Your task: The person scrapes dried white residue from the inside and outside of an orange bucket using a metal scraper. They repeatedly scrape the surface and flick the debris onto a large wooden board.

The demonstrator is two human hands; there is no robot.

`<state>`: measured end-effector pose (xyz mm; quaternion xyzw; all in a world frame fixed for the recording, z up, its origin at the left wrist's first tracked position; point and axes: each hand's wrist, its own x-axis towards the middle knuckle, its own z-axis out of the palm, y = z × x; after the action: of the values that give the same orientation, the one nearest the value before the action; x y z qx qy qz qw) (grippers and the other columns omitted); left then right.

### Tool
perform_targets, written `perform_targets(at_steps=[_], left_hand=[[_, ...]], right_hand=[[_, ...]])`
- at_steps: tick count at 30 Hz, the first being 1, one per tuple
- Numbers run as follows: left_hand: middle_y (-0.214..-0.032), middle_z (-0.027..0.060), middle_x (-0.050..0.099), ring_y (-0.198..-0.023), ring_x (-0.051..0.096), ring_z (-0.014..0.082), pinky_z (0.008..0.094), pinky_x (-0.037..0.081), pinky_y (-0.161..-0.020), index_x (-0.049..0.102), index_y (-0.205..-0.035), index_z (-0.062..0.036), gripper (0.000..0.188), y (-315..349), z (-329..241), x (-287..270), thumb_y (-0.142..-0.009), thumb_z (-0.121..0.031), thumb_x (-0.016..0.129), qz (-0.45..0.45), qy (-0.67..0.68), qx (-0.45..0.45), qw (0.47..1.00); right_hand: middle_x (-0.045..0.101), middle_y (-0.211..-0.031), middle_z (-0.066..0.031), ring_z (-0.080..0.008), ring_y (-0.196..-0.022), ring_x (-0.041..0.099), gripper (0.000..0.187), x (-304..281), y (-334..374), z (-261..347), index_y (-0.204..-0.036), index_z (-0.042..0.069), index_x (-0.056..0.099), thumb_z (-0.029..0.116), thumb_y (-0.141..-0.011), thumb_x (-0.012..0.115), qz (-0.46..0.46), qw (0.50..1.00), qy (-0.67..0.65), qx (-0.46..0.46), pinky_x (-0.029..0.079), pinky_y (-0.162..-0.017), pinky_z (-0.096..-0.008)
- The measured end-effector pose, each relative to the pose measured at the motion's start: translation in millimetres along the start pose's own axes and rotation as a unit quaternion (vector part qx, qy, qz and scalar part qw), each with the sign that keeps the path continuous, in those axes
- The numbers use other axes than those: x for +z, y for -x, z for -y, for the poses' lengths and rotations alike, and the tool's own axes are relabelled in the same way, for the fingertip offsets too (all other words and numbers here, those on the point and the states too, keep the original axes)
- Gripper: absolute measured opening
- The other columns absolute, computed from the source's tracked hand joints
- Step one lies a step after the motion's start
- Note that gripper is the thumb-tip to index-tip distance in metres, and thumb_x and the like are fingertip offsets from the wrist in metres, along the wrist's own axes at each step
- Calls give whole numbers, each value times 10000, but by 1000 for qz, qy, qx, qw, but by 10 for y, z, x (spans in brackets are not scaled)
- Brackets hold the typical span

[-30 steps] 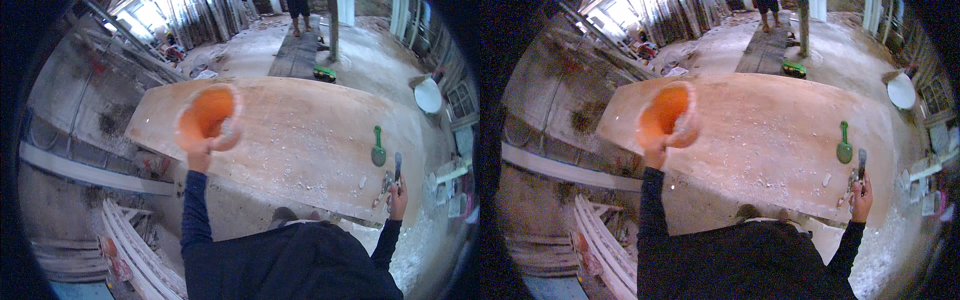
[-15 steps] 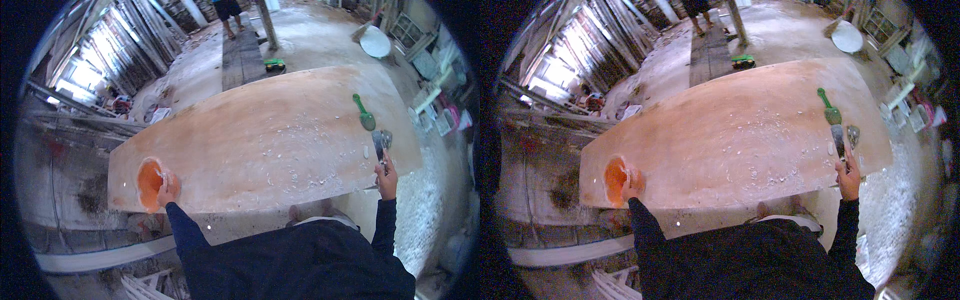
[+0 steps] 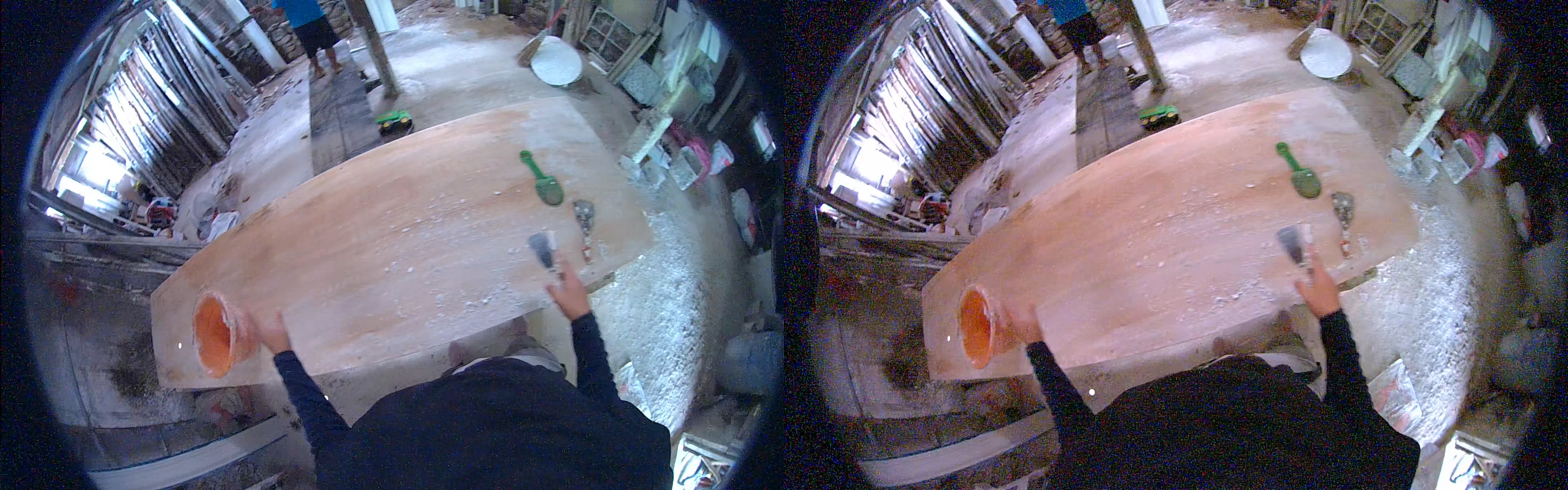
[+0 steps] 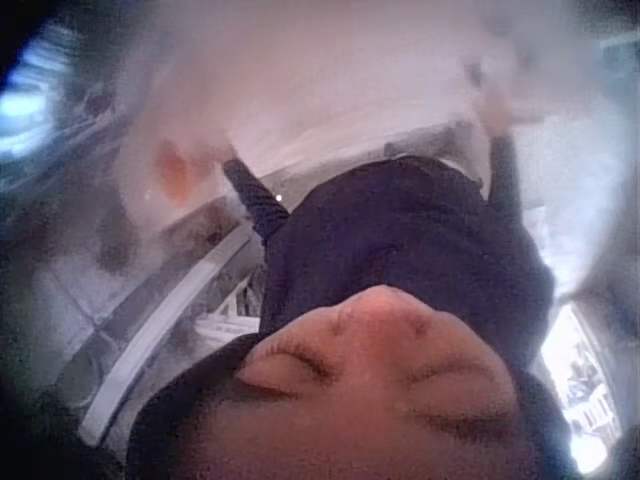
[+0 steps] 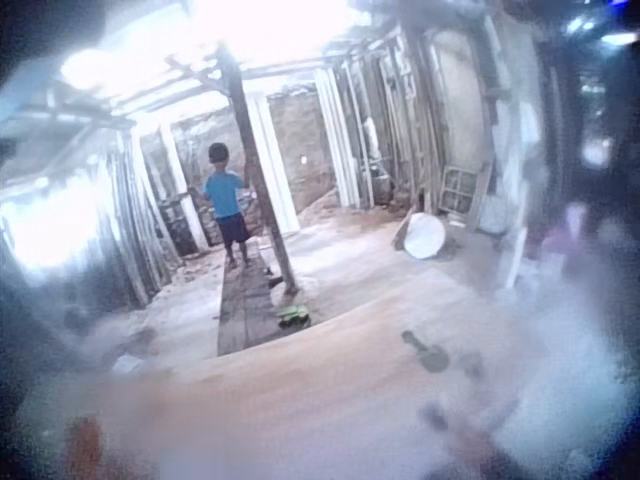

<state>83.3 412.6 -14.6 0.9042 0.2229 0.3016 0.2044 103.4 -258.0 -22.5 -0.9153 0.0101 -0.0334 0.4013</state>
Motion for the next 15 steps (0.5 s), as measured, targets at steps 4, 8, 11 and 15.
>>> perform_targets(at_steps=[4, 8, 11, 15], left_hand=[[-1468, 150, 217, -1350, 202, 304, 388, 161, -1113, 199, -1414, -23, 878, 1011, -1563, 873, -711, -150, 709, 182, 137, 40, 973], [-1446, 168, 242, -1204, 431, 270, 329, 483, -870, 147, -1437, -58, 877, 1976, -2839, 1468, -731, -14, 666, 308, 378, 63, 871], [-1384, 197, 332, -1066, 545, 258, 316, 500, -829, 121, -1446, -81, 865, 2283, -3533, 1419, -761, -20, 646, 374, 409, 61, 830], [-1276, 190, 461, -1020, 571, 232, 324, 491, -832, 145, -1448, -118, 792, 2437, -3903, 1309, -809, -33, 605, 410, 392, -9, 823]], right_hand=[[541, -1209, -211, -331, -1002, 590, 810, 28, -248, 415, -1435, 102, 173, 189, -768, 624, 137, 987, 39, 74, 454, -867, -392], [561, -1157, -212, -334, -1018, 576, 747, 41, -498, 10, -1408, 83, 238, 228, -786, 624, 119, 993, -21, 8, 452, -871, -386], [555, -1176, -198, -345, -1045, 550, 618, -85, -759, -477, -1330, 49, 365, 257, -799, 603, 53, 997, -23, -52, 439, -889, -403], [593, -990, -173, -339, -999, 551, 423, -564, -948, -807, -1112, 76, 521, 241, -749, 662, -46, 985, 163, 25, 452, -839, -433]])
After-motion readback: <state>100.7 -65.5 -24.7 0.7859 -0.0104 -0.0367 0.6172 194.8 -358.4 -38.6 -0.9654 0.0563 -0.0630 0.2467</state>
